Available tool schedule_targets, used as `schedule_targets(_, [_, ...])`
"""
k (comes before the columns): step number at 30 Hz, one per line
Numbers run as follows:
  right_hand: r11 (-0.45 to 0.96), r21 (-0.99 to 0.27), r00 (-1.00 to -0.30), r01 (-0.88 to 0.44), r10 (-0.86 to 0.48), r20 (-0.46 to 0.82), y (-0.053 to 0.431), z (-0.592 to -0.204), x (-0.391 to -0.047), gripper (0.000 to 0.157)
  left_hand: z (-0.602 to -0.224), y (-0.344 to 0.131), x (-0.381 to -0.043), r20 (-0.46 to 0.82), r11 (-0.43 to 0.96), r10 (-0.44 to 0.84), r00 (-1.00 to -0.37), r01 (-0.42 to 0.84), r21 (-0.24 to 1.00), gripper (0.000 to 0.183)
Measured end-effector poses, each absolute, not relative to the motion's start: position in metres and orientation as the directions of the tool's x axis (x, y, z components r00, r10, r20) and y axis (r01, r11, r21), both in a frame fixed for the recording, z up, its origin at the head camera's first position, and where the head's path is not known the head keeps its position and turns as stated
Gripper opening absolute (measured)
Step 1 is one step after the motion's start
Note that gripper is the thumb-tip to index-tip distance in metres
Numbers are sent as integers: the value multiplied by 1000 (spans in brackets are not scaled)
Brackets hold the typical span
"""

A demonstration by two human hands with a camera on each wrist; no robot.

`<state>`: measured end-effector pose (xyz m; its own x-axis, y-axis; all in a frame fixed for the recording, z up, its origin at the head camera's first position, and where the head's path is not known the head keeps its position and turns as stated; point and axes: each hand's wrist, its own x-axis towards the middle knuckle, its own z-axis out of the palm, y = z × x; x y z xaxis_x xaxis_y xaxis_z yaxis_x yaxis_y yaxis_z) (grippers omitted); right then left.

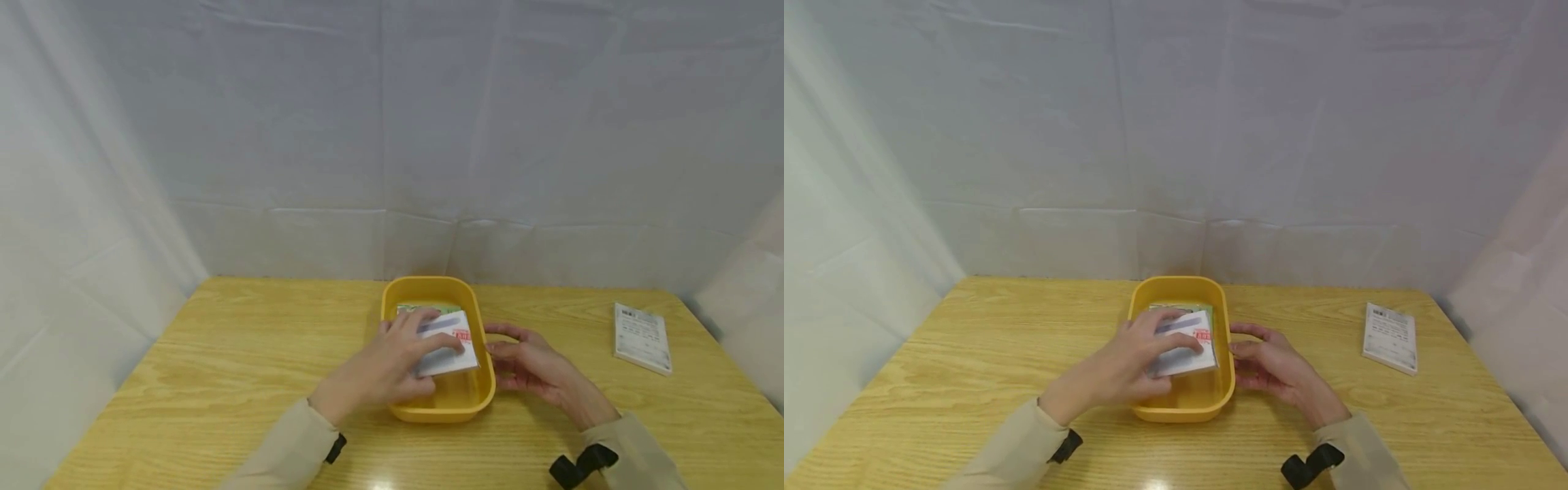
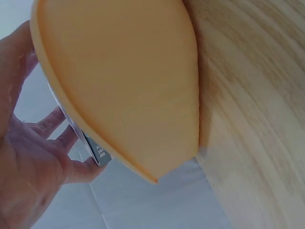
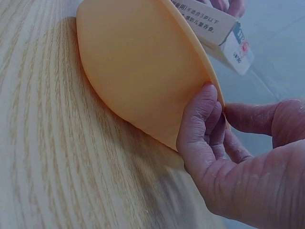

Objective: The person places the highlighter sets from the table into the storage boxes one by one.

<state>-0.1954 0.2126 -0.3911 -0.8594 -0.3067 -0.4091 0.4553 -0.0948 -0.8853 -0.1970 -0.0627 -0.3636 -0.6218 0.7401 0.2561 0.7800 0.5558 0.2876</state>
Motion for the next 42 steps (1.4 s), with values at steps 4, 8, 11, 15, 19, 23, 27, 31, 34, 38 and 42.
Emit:
schedule_targets(4, [-89, -882, -856, 463, -301, -419, 213, -391, -195, 62, -367, -62, -196, 225, 568, 741, -633, 769, 293, 54])
schedule_targets(8, [-88, -883, -856, 461, -306, -417, 213, -391, -196, 63, -369, -61, -197, 195, 571, 746, -637, 762, 305, 55])
schedule_targets(11, [-87, -887, -857, 454, -314, -408, 213, -392, -195, 63, -370, -60, -198, 175, 574, 753, -635, 763, 298, 56])
schedule_targets(15, [-91, -891, -859, 446, -322, -397, 213, -393, -195, 64, -370, -58, -199, 139, 581, 759, -636, 758, 298, 58])
schedule_targets(19, [-101, -888, -860, 448, -321, -398, 213, -393, -195, 65, -371, -56, -200, 70, 595, 763, -643, 740, 313, 58])
schedule_targets(23, [-105, -887, -860, 450, -319, -398, 213, -393, -195, 65, -371, -55, -201, 6, 610, 761, -649, 718, 335, 59])
schedule_targets(27, [-109, -885, -860, 452, -319, -400, 213, -393, -195, 66, -372, -53, -202, -23, 619, 758, -652, 709, 338, 60])
schedule_targets(31, [-116, -884, -859, 452, -323, -397, 213, -393, -194, 67, -375, -51, -205, -44, 628, 755, -654, 703, 334, 60])
schedule_targets(34, [-121, -883, -858, 454, -325, -396, 213, -393, -194, 67, -377, -50, -206, -55, 634, 752, -657, 697, 335, 60])
schedule_targets(38, [-123, -881, -859, 456, -320, -400, 213, -392, -195, 66, -379, -48, -208, -66, 640, 750, -658, 697, 325, 58])
schedule_targets(42, [-122, -881, -858, 457, -320, -401, 213, -392, -195, 65, -379, -46, -210, -86, 648, 747, -659, 693, 316, 56])
